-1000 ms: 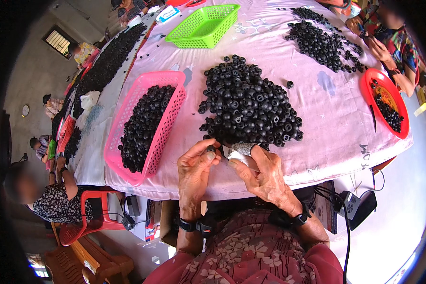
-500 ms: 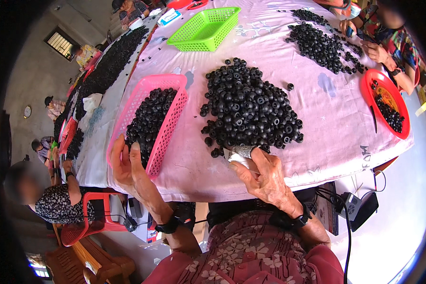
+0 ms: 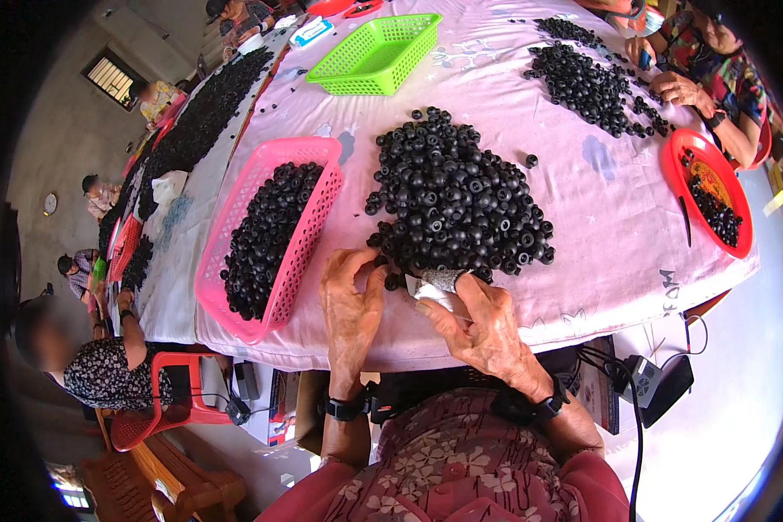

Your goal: Assembling small black plastic rings or grommets on a production table.

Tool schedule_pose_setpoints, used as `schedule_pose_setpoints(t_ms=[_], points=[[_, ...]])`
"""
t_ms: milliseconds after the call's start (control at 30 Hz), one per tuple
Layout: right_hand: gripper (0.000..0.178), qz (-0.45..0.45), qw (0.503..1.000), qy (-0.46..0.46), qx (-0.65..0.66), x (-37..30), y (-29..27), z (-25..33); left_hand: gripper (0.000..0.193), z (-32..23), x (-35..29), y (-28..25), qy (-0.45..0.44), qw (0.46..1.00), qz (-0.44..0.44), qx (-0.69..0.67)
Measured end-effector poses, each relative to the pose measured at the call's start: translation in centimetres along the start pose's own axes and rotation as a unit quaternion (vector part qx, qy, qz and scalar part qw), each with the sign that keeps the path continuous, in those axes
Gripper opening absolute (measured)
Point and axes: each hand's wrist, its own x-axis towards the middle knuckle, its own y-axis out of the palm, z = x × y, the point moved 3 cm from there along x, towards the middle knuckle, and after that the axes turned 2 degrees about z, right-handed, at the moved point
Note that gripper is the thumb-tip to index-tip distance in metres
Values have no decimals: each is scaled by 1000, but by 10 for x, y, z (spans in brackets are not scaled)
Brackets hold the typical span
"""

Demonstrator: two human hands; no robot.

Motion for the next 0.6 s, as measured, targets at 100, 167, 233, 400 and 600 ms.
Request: schedule_pose_setpoints(t_ms=[100,167,233,400,600], points=[[26,9,1000,4,-8,-1,0,-1,22,1,-2,-2,-21,995,0,-93],[26,9,1000,1,0,1,-1,0,24,4,-5,-2,-42,989,-6,-139],[27,10,1000,-3,8,1,0,2,28,9,-8,2,-56,955,-4,-290],[28,9,1000,3,10,0,1,0,27,-1,-15,1,-66,932,15,-356],[29,9,1000,16,12,0,1,0,25,-4,-19,6,-59,912,34,-405]])
